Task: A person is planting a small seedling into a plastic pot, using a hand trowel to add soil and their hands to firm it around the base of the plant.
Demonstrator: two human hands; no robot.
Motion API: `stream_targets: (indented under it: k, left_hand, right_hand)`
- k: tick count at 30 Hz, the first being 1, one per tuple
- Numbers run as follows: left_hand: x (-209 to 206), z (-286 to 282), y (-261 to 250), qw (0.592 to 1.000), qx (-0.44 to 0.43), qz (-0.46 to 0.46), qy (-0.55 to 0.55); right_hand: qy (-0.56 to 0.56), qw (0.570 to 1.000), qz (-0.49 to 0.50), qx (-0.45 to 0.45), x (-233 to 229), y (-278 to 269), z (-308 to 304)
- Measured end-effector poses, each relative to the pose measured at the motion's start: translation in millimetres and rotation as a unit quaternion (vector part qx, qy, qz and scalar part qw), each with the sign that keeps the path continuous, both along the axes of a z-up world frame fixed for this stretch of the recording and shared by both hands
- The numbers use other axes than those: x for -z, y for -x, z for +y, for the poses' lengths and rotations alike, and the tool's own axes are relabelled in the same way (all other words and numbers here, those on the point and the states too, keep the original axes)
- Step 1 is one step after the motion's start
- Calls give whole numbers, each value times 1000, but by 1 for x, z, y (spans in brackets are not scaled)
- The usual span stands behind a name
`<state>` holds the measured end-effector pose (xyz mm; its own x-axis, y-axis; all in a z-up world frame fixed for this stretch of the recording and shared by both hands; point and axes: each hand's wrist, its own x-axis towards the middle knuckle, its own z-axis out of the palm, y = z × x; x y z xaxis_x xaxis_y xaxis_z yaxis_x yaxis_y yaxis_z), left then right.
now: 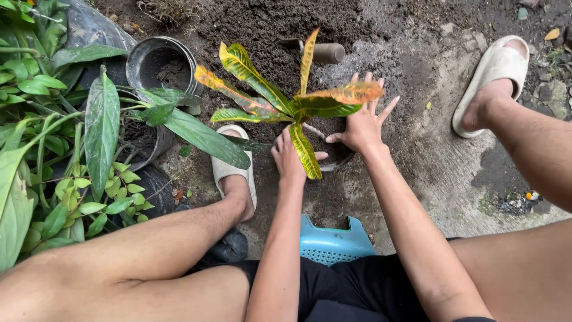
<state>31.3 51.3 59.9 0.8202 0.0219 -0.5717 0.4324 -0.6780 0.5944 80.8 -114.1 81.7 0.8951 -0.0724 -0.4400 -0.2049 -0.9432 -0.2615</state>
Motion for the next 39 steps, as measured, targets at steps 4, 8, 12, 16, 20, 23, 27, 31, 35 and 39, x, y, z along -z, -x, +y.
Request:
stream_targets:
  k: [4, 8, 12, 16, 20, 23, 27, 31, 35, 39]
  left_hand:
    - [12, -11, 3, 995, 38, 8, -95]
    - [7, -19, 1, 989, 55, 34, -131]
    - [23, -25, -5, 987, 51, 47, -146]
    - [31, -32, -1, 971, 80, 41, -222]
    - [4, -33, -10, 969, 82, 35, -230]
    - [5, -28, -7, 981, 67, 25, -182]
    - [29, -26, 1, 990, 54, 13, -129]
    - [59, -22, 4, 990, 76, 4, -118]
    - [48, -13, 2, 995, 72, 1, -75]
    - [40, -13, 1, 997, 56, -8, -51]
  right_hand:
    - [19, 998, -16, -53, 40, -5, -3]
    - [62, 996, -30, -52, 60, -7, 1]
    - [65, 993, -41, -89, 47, -10, -8]
    - [45, 989, -11, -141, 34, -9, -21]
    - [96, 971, -32, -219, 36, -6, -34]
    - [128, 950, -48, -281, 46, 1, -37]
    - [139, 942, -58, -299, 53, 6, -28]
    - [145, 929, -92, -328, 39, 0, -26]
    - [73, 933, -96, -338, 31, -19, -37]
    - [121, 891, -135, -416, 27, -24, -37]
